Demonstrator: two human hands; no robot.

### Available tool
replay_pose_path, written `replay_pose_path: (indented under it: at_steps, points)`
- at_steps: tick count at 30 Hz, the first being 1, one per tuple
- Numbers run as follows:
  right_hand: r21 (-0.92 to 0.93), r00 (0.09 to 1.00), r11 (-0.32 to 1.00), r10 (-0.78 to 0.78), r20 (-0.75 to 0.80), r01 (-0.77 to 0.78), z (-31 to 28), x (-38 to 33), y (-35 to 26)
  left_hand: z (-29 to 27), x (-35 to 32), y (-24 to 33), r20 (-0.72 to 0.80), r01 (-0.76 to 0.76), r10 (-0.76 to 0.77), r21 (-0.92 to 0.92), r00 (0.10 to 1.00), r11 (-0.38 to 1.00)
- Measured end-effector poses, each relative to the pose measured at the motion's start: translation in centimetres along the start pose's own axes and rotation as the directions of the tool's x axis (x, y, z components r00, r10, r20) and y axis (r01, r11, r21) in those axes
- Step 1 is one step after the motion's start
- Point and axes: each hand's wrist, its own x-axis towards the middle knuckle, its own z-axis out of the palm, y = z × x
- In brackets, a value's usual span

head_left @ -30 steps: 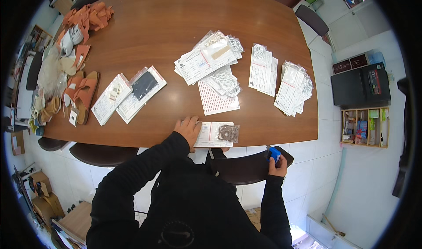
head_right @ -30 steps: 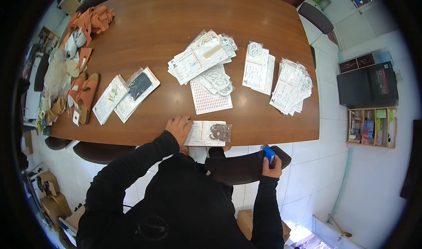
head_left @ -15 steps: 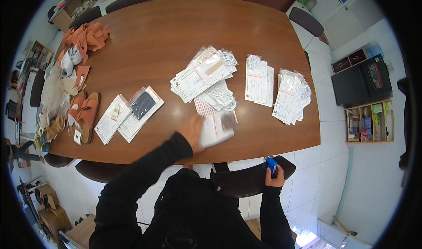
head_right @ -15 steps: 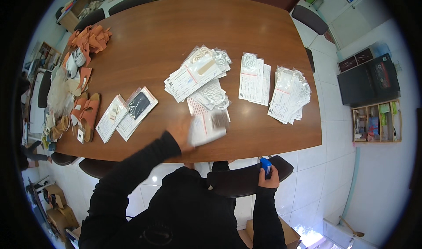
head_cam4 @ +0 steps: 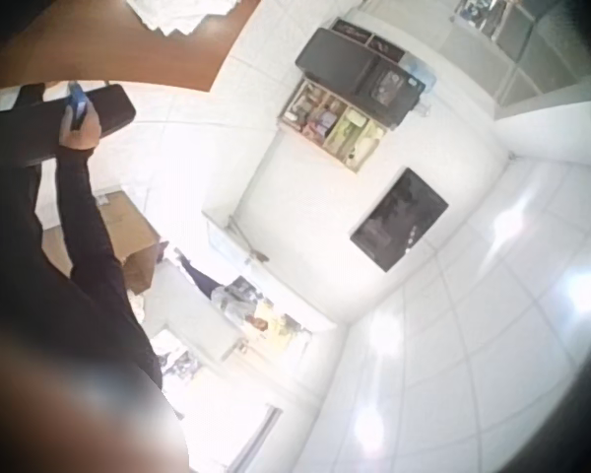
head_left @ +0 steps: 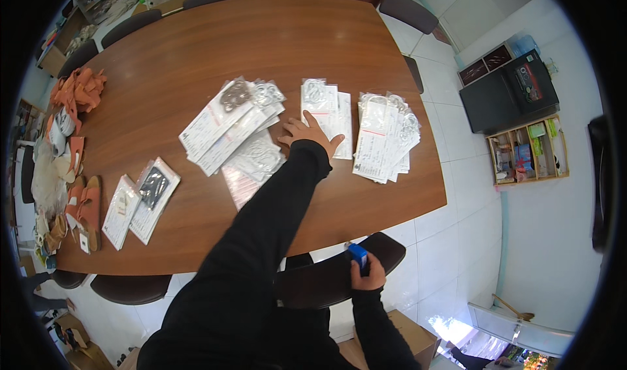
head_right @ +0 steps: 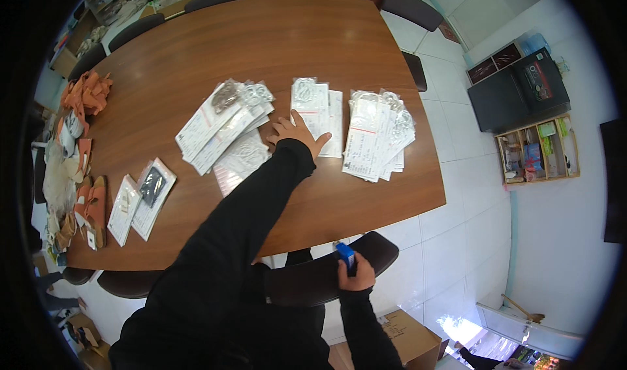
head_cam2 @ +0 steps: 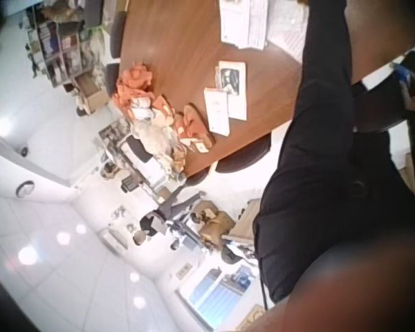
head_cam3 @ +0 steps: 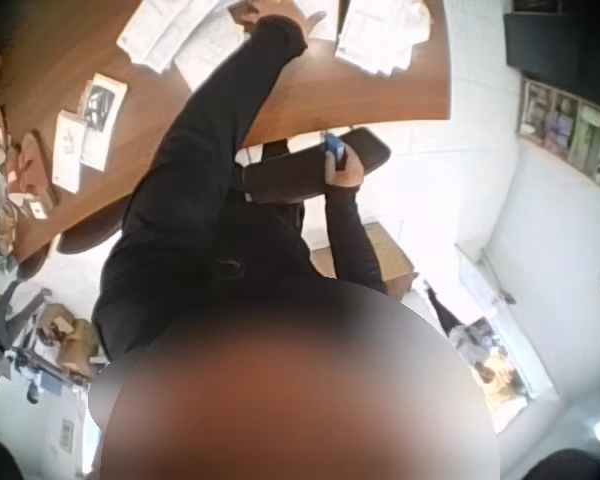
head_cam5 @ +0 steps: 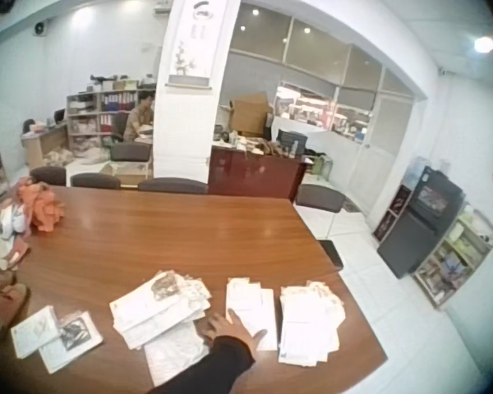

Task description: The person repeatedly stamps a blue ink pad onto small white paper slips laid out on a wooden table. They handle the slips one at a time, stamp each, and place them into a growing stack. The person also moves between the table and a nearby counter to continue stamping additional slips.

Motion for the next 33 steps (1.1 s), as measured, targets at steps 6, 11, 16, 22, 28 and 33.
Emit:
replay_pose_path:
  at_steps: [6, 11, 16, 22, 28, 33]
  points:
    - [-0.039, 0.996, 0.997, -0.074, -0.052, 0.072, -0.1, 0.2, 0.1, 1.4, 3.8, 3.1, 0.12, 0.197, -0.216, 0.149, 0.969, 0.969]
    - [-0.012, 0.993, 0.995, -0.102, -0.06, 0.101, 0.0, 0.3, 0.4, -0.6, 5.0, 1.1, 0.121, 0.107, -0.117, 0.086, 0.986, 0.991]
    - [-0.007, 0.996, 0.997, -0.075, -0.037, 0.075, 0.1, 0.0, 0.6, -3.0, 5.1, 0.6, 0.044, -0.15, 0.152, -0.04, 0.987, 0.988]
    - [0.086, 1.0, 0.996, 0.003, -0.029, 0.0, 0.8, -0.7, 1.5, -6.1, -3.9, -7.7, -0.315, -0.548, 0.499, -0.086, 0.807, 0.832]
    - [0.594, 0.965, 0.766, 0.25, 0.076, -0.245, 1.1, 1.4, -0.5, -5.1, -18.0, -26.1, -0.372, -0.801, 0.747, 0.016, 0.551, 0.599]
    - [0.663, 0.986, 0.739, 0.015, 0.164, -0.121, 3.8, 3.5, -6.8, -3.9, -24.2, -33.9, -0.102, -0.774, 0.776, 0.069, 0.622, 0.629]
